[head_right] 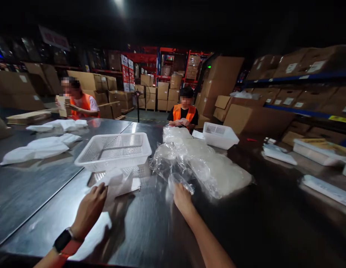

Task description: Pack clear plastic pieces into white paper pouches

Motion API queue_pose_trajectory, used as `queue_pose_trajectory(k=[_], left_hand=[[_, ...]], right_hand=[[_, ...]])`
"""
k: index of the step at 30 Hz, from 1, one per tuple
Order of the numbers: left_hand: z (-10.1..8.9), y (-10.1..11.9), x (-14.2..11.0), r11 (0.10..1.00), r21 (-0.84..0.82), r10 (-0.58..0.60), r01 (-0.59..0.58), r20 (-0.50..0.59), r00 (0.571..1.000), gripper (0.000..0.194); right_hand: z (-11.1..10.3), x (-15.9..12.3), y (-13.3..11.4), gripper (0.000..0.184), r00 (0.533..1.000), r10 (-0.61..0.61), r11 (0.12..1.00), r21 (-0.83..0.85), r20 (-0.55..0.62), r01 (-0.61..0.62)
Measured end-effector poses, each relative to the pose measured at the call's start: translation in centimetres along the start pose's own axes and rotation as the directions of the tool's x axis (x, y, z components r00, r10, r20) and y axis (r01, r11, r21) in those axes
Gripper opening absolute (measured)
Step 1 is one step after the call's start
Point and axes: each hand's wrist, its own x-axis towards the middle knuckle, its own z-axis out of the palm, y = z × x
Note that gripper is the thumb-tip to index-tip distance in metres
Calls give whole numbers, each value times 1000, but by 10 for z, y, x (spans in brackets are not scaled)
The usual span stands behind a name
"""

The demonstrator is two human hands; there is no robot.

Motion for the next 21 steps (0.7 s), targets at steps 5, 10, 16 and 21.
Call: queue_pose_trajectory(k=[5,10,16,21], left_hand=[[12,-21,-8,994,-39,-106,104,-43,993,42],[29,-13,-15,988,-102,-112,111,0,994,47],[15,-12,-25,984,-128,-130,127,-20,991,47],[2,-30,-45,979,-84,-191,187,-36,981,48]], right_hand=[[-11,-1,-31,22,997,-66,998,-21,-42,65],[-34,7,-114,14,915,-387,917,54,-115,395],[-16,56,-198,22,844,-536,837,112,-26,535],[5,72,-189,18,847,-531,831,189,-7,523]])
